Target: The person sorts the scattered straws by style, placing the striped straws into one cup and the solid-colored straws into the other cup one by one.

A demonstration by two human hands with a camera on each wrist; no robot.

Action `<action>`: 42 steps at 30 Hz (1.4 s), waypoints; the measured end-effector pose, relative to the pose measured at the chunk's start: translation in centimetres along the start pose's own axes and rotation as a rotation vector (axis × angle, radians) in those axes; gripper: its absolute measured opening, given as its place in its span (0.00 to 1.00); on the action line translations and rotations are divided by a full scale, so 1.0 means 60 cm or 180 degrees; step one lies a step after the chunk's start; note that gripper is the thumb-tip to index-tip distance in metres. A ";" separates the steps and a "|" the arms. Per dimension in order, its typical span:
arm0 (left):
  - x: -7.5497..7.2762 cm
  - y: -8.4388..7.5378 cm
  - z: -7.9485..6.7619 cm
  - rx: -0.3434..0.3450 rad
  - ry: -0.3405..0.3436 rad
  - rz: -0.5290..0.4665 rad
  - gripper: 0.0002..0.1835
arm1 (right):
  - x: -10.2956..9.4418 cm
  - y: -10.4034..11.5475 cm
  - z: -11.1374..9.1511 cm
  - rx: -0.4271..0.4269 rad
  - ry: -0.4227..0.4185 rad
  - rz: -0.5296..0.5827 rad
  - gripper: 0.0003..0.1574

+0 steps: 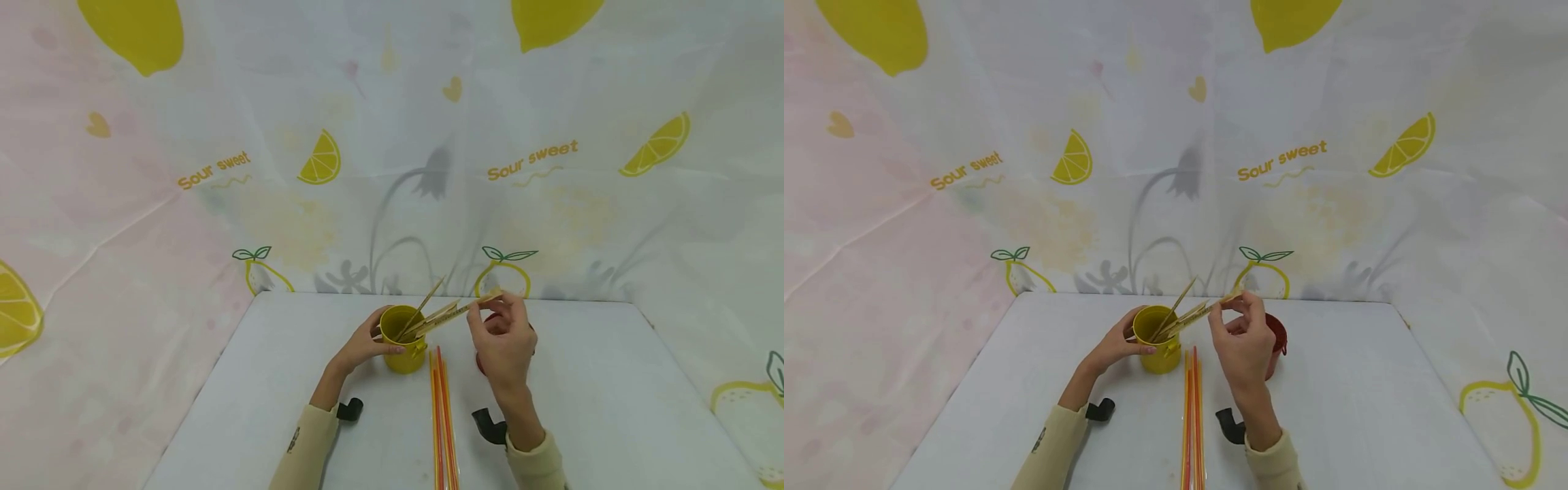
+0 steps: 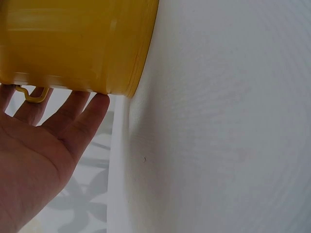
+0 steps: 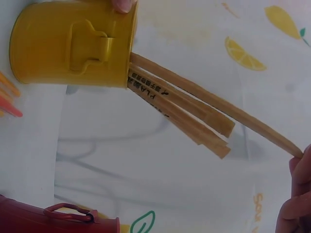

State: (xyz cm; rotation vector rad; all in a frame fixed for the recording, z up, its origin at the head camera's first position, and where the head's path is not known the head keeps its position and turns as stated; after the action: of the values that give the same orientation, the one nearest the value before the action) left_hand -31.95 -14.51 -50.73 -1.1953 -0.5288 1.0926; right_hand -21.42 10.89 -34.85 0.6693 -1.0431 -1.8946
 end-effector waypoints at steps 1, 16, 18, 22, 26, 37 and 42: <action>-0.001 0.002 0.000 0.0007 -0.0011 -0.0002 0.48 | 0.002 -0.005 0.000 0.0014 0.0015 -0.0006 0.19; -0.001 0.001 -0.004 0.0000 -0.0026 0.0035 0.46 | 0.043 -0.048 -0.009 0.0153 0.0303 -0.0347 0.19; 0.000 0.001 -0.003 0.0016 -0.0019 0.0022 0.46 | 0.051 -0.055 -0.011 0.0211 0.0364 -0.0395 0.19; 0.006 -0.028 -0.004 -0.0015 0.0036 -0.0044 0.47 | 0.062 -0.066 -0.016 0.0289 0.0435 -0.0497 0.19; 0.007 -0.033 -0.004 -0.0053 0.0068 -0.0062 0.48 | 0.071 -0.071 -0.022 0.0327 0.0479 -0.0560 0.18; -0.001 0.001 0.000 0.0040 -0.0051 0.0000 0.46 | 0.092 -0.099 -0.030 0.0567 0.0678 -0.0751 0.15; -0.001 -0.001 -0.001 0.0045 -0.0048 0.0011 0.46 | 0.098 -0.105 -0.033 0.0588 0.0744 -0.0835 0.15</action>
State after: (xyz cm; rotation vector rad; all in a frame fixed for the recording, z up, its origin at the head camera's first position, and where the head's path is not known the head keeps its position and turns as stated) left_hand -31.92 -14.58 -50.69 -1.1770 -0.5300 1.1074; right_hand -25.45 6.83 -41.57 1.1536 -1.0252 -1.8953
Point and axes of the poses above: each hand's wrist, its own z-axis towards the middle knuckle, its own x-axis out of the palm, y = z × x, the point moved 7 cm from there along z, towards the middle knuckle, and after that the axes turned 14 degrees about x, right-handed, at the moved point
